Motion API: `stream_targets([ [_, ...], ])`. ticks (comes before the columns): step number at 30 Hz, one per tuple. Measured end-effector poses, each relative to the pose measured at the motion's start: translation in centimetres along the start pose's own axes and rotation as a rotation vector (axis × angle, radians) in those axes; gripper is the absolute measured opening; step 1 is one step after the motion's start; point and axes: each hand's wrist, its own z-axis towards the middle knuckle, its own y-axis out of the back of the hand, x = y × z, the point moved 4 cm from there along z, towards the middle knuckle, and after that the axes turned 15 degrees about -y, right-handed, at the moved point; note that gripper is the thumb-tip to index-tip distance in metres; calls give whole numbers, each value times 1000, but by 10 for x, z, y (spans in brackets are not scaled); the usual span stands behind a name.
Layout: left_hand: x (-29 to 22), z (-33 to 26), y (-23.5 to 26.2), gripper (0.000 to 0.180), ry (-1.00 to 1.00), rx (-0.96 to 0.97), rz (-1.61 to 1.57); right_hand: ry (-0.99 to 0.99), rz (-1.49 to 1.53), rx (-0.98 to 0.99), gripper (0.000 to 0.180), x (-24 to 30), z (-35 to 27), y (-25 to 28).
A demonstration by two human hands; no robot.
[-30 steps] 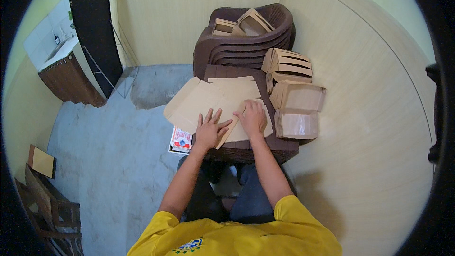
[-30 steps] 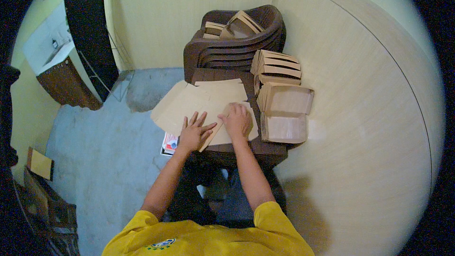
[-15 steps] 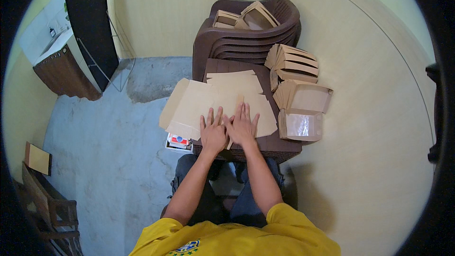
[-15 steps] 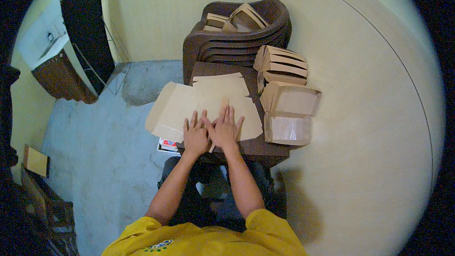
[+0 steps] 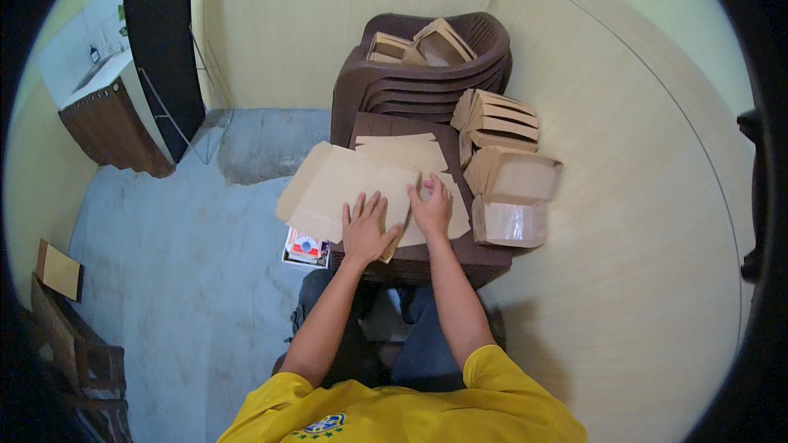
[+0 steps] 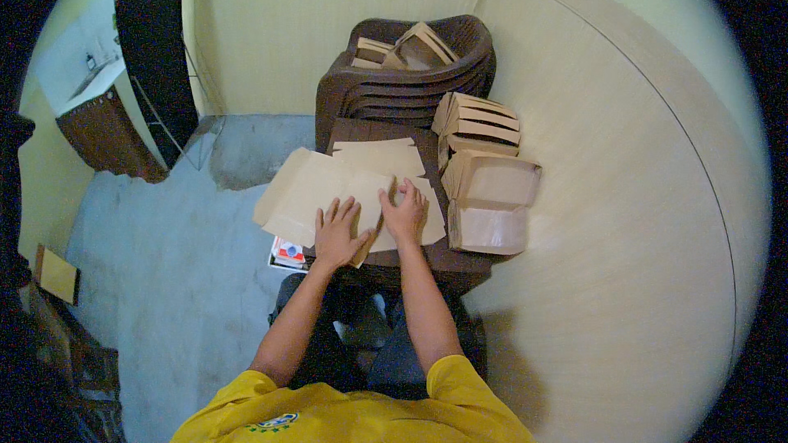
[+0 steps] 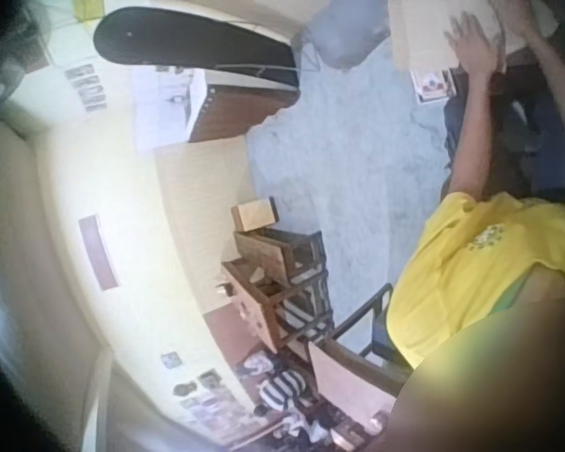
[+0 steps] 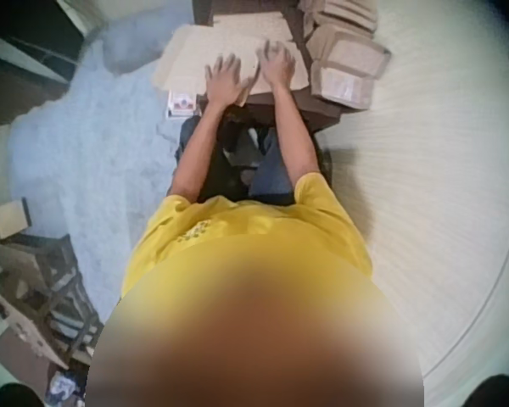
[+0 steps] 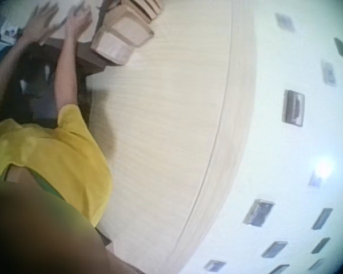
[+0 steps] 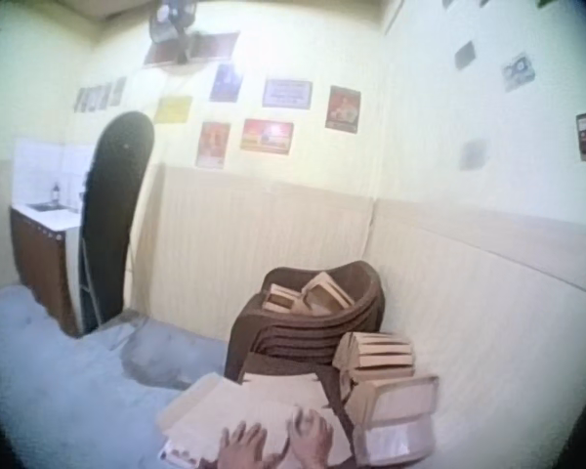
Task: The person folds flat cardboard pieces into small rectangular boxes by hand. They repeatedly pick up a flat piece, fold the sides, and tuck the flaps to form a box, then place the finished box on a growing stack to the right.
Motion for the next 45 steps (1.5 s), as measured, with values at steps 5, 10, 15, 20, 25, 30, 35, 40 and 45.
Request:
stream_targets([
  [5,-7,-10,21,78,-44,76,29,-122,-80,126,69,-10,18,-6],
  [10,20,13,22,56,-27,50,-143,-144,-63,461,37,-17,19,12],
  [15,-4,17,-6,43,-75,-145,125,290,-295,95,32,0,-34,29],
  [20,-4,26,-17,53,-122,-229,69,313,-123,108,30,4,-61,12],
  [25,12,27,-14,58,-158,-124,-136,411,-447,171,67,5,-103,10],
  [30,9,22,-17,47,-212,-140,-10,336,-489,312,91,8,-137,44],
  [35,10,23,-19,58,-271,-62,55,235,-454,409,107,14,-110,53],
  [40,12,27,-17,61,-291,-34,42,194,-481,456,104,7,-98,40],
  [45,15,23,-25,63,-295,-35,36,223,-494,431,98,12,-74,18],
])
